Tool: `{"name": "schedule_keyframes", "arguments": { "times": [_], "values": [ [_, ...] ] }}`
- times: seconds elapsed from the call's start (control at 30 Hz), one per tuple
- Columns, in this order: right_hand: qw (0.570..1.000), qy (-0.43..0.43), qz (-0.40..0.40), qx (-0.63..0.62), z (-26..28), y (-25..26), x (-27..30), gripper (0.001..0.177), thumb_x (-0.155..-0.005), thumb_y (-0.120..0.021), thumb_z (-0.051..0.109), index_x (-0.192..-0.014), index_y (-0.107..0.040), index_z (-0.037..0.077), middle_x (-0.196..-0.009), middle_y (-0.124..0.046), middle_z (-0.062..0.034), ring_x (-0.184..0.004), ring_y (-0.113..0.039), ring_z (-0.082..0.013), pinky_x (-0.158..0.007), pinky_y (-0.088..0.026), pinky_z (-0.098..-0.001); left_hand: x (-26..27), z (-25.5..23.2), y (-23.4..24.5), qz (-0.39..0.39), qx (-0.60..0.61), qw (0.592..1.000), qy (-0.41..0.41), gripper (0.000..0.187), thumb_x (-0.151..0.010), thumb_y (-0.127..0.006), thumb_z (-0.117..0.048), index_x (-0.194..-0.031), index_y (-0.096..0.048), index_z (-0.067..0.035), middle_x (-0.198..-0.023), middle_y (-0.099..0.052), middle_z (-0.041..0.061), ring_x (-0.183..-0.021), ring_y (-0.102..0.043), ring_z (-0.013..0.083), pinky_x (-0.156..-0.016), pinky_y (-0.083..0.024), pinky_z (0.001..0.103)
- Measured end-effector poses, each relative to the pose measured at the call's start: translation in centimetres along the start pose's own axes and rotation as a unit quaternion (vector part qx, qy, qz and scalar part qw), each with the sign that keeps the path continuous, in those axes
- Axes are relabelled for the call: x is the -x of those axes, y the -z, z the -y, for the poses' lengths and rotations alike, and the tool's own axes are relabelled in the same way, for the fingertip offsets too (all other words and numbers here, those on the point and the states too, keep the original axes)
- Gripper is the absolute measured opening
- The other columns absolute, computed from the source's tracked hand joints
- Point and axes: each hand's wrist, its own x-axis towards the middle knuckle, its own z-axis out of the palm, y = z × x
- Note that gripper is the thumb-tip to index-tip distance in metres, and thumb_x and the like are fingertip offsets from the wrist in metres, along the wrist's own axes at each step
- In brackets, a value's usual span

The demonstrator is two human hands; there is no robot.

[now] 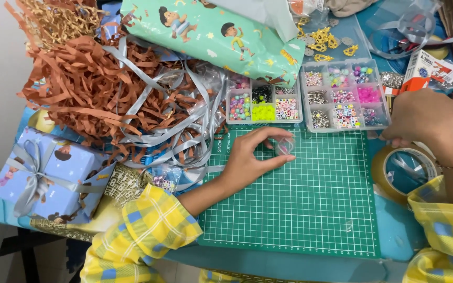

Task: Picking small decorative beads from a storage tray and placing them into a small plastic bag for packaging.

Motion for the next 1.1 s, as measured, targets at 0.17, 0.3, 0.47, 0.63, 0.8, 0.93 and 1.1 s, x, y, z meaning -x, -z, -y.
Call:
{"name": "schedule_keyframes", "arguments": {
  "times": [0.17, 0.3, 0.47, 0.63, 0.8, 0.93, 1.1],
  "values": [
    [0.998, 0.046, 0.010, -0.047, -0.7, 0.0, -0.7, 0.045, -0.088, -0.080, 0.033, -0.050, -0.087, 0.008, -0.047, -0.075, -0.0011, -0.052, -0.069, -0.0118, -0.057, -0.055, -0.0256, 0.0, 0.2, 0.0, 0.002, 0.003, 1.000, 0.000, 0.035, -0.090, -0.079, -0.025, -0.122, -0.066, -0.019, -0.121, -0.072, 0.000, -0.108, -0.070, 0.0161, -0.085, -0.058, 0.026],
    [0.994, 0.044, 0.026, -0.099, -0.9, 0.0, -1.2, 0.035, -0.083, -0.087, 0.024, -0.055, -0.090, 0.004, -0.050, -0.078, -0.0069, -0.053, -0.069, -0.0132, -0.052, -0.051, -0.0269, 0.3, -0.2, -0.3, 0.014, -0.053, 0.998, -0.042, 0.038, -0.091, -0.079, -0.024, -0.125, -0.064, -0.015, -0.120, -0.072, 0.006, -0.113, -0.070, 0.0229, -0.100, -0.058, 0.034],
    [0.994, 0.045, 0.047, -0.090, -1.1, 0.2, -1.4, 0.036, -0.083, -0.090, 0.033, -0.061, -0.093, 0.005, -0.053, -0.082, -0.0043, -0.058, -0.073, -0.0095, -0.072, -0.056, -0.0259, 2.3, -0.3, -2.6, 0.099, -0.106, 0.976, -0.161, 0.036, -0.096, -0.075, -0.022, -0.128, -0.062, -0.013, -0.116, -0.074, 0.007, -0.109, -0.074, 0.0214, -0.104, -0.062, 0.038],
    [0.994, 0.045, 0.045, -0.086, -1.1, -0.3, -2.0, 0.036, -0.085, -0.090, 0.032, -0.062, -0.094, 0.004, -0.054, -0.082, -0.0048, -0.056, -0.072, -0.0088, -0.069, -0.056, -0.0244, 3.1, -1.3, -2.8, 0.151, -0.060, 0.969, -0.186, 0.037, -0.100, -0.072, -0.027, -0.131, -0.061, -0.012, -0.120, -0.072, 0.005, -0.114, -0.073, 0.0248, -0.102, -0.062, 0.040],
    [0.997, 0.042, 0.050, -0.044, -1.0, -0.4, -2.6, 0.035, -0.084, -0.089, 0.036, -0.061, -0.093, 0.010, -0.055, -0.084, 0.0000, -0.060, -0.074, -0.0067, -0.070, -0.055, -0.0235, 3.0, -0.8, -2.8, 0.142, -0.004, 0.984, -0.109, 0.039, -0.096, -0.072, -0.031, -0.129, -0.061, -0.015, -0.121, -0.072, 0.007, -0.109, -0.073, 0.0212, -0.100, -0.064, 0.033],
    [0.996, 0.032, 0.056, -0.063, -2.1, -1.2, -2.9, 0.033, -0.085, -0.088, 0.030, -0.061, -0.094, 0.009, -0.058, -0.086, -0.0019, -0.064, -0.077, -0.0082, -0.077, -0.057, -0.0264, 2.8, -0.4, -2.5, 0.113, -0.002, 0.991, -0.072, 0.042, -0.093, -0.076, -0.028, -0.131, -0.059, -0.019, -0.122, -0.072, 0.006, -0.109, -0.073, 0.0226, -0.091, -0.064, 0.029],
    [0.968, 0.092, -0.143, -0.185, -4.3, -4.2, -0.8, 0.027, -0.097, -0.079, 0.036, -0.098, -0.087, 0.010, -0.066, -0.084, -0.0124, -0.051, -0.075, -0.0204, -0.055, -0.057, -0.0280, 2.4, -0.9, -2.1, 0.063, 0.018, 0.997, -0.036, 0.036, -0.091, -0.077, -0.028, -0.122, -0.065, -0.015, -0.121, -0.072, 0.005, -0.115, -0.072, 0.0220, -0.101, -0.062, 0.032]
  ]
}}
